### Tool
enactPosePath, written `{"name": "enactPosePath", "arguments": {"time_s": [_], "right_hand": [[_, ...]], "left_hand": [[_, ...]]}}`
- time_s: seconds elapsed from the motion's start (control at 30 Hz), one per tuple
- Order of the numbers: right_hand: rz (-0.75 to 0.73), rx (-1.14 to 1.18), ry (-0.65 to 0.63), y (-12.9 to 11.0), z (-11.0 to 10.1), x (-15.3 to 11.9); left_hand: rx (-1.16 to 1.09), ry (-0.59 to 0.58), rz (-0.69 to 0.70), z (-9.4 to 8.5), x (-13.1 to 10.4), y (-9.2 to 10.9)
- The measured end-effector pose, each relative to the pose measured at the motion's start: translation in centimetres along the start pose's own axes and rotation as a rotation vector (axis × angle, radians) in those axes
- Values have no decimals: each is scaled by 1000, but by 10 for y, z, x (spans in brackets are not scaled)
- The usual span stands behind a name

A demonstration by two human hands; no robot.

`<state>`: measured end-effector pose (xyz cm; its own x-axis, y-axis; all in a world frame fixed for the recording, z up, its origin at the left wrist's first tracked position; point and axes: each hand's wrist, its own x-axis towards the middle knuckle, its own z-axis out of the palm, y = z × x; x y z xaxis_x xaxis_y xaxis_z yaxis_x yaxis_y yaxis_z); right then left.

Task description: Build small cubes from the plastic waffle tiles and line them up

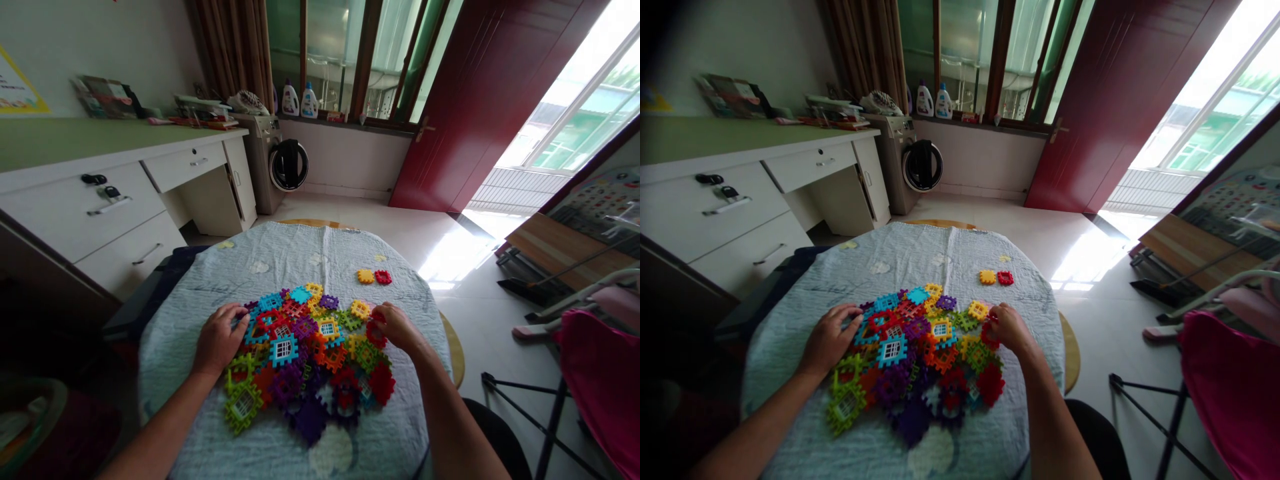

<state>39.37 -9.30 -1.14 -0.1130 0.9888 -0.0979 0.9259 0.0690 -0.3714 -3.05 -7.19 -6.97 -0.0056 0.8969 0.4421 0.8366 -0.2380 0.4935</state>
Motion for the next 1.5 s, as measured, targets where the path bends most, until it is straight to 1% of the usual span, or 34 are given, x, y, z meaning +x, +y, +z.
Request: {"name": "enactPosePath", "arguments": {"time_s": [0.1, 0.23, 0.37, 0.4, 0.43, 0.47, 0.6, 0.63, 0.67, 0.73, 0.8, 0.87, 0.97, 1.07, 1.13, 1.23, 1.3, 1.37, 1.4, 1.5], "right_hand": [[32, 79, 106, 5, -1, 1], [131, 201, 224, 16, 1, 3], [190, 125, 388, 22, 3, 4], [190, 98, 403, 21, 1, 3], [174, 83, 386, 20, -1, 1], [143, 79, 333, 17, -4, -2], [-76, 123, -16, 6, -14, -18], [-113, 115, -83, 3, -15, -21], [-134, 96, -131, 2, -15, -24], [-137, 45, -174, -1, -12, -25], [-119, 12, -164, -2, -9, -23], [-113, 14, -124, -4, -8, -21], [-100, 60, -56, -5, -12, -18], [-55, 105, 11, -4, -19, -17], [-23, 124, 30, 0, -20, -17], [55, 108, 26, 7, -16, -16], [89, 61, 61, 12, -11, -16], [85, 14, 100, 13, -6, -16], [72, -7, 97, 13, -5, -15], [62, -65, 34, 10, 0, -15]], "left_hand": [[-1, 0, 4, 0, 0, 0], [-5, 3, 9, -1, 0, 1], [-1, 7, 6, -1, -1, 2], [-1, 7, 6, -1, -1, 2], [-2, 7, 5, -1, 0, 2], [-3, 8, 5, -1, 0, 2], [-6, 14, 3, -1, 0, 2], [-6, 14, 3, -1, 0, 2], [-6, 12, 3, -1, 0, 2], [-6, 11, 3, -1, 0, 2], [-4, 11, 2, 0, 0, 2], [-2, 10, 2, 0, 0, 1], [1, 10, 3, 0, -1, 0], [2, 8, 7, 1, -1, -1], [3, 5, 11, 1, 0, -2], [6, 4, 15, 1, 0, -2], [7, 4, 18, 1, 0, -2], [8, 7, 19, 1, 0, -2], [9, 9, 18, 1, 0, -2], [14, 16, 15, 1, 0, -2]]}}
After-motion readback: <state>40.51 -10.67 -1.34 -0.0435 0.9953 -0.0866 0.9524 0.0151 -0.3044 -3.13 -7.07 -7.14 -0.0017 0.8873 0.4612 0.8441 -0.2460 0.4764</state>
